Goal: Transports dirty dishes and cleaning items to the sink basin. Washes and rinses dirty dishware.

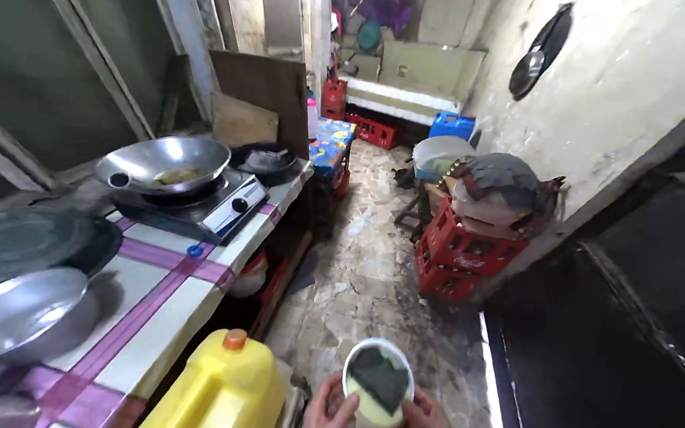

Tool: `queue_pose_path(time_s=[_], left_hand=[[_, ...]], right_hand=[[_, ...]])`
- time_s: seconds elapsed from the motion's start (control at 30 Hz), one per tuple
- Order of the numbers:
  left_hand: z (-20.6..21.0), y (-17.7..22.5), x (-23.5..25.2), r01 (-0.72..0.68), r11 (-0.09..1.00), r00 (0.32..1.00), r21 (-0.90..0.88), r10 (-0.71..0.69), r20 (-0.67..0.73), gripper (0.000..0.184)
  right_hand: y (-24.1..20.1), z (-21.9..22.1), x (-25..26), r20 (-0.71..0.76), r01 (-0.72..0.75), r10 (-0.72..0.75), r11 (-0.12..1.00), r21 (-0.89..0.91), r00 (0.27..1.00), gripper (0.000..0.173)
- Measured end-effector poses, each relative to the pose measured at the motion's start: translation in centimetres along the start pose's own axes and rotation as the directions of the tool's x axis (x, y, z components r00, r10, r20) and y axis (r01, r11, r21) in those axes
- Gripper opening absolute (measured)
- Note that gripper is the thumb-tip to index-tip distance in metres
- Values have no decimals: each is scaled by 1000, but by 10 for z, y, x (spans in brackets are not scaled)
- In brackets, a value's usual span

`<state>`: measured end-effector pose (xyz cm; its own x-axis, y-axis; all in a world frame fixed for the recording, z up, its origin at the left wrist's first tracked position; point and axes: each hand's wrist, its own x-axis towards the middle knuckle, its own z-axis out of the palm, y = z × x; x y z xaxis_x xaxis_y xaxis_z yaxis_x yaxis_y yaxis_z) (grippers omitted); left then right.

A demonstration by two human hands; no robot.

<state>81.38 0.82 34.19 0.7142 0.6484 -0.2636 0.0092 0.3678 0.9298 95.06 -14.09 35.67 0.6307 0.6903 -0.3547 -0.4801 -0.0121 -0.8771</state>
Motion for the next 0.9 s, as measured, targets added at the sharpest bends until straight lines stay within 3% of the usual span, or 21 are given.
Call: queue_pose_path(time_s=[0.2, 0.4, 0.57, 0.7, 0.9], left_hand=[[18, 36, 98, 22, 993, 998, -117, -30, -63, 40], [44, 43, 200, 28, 994, 992, -105, -41, -117, 38], [78, 54, 283, -11, 994, 977, -108, -12, -213, 36], [87, 74, 335, -54, 993, 964, -106, 25, -263, 38], [62, 98, 402, -118, 978, 901, -171, 34, -432, 34]], right_hand=[[-31, -16, 92, 57, 23, -26, 999, 48, 998, 37], [-70, -35, 205, 121, -20, 20, 1000, 0, 992, 52], [-120, -62, 303, 200, -54, 76, 992, -115, 977, 36], [-159, -75, 382, 417, -73, 127, 987, -143, 900, 35], [-179, -38, 480, 596, -166, 223, 975, -150, 771, 42]])
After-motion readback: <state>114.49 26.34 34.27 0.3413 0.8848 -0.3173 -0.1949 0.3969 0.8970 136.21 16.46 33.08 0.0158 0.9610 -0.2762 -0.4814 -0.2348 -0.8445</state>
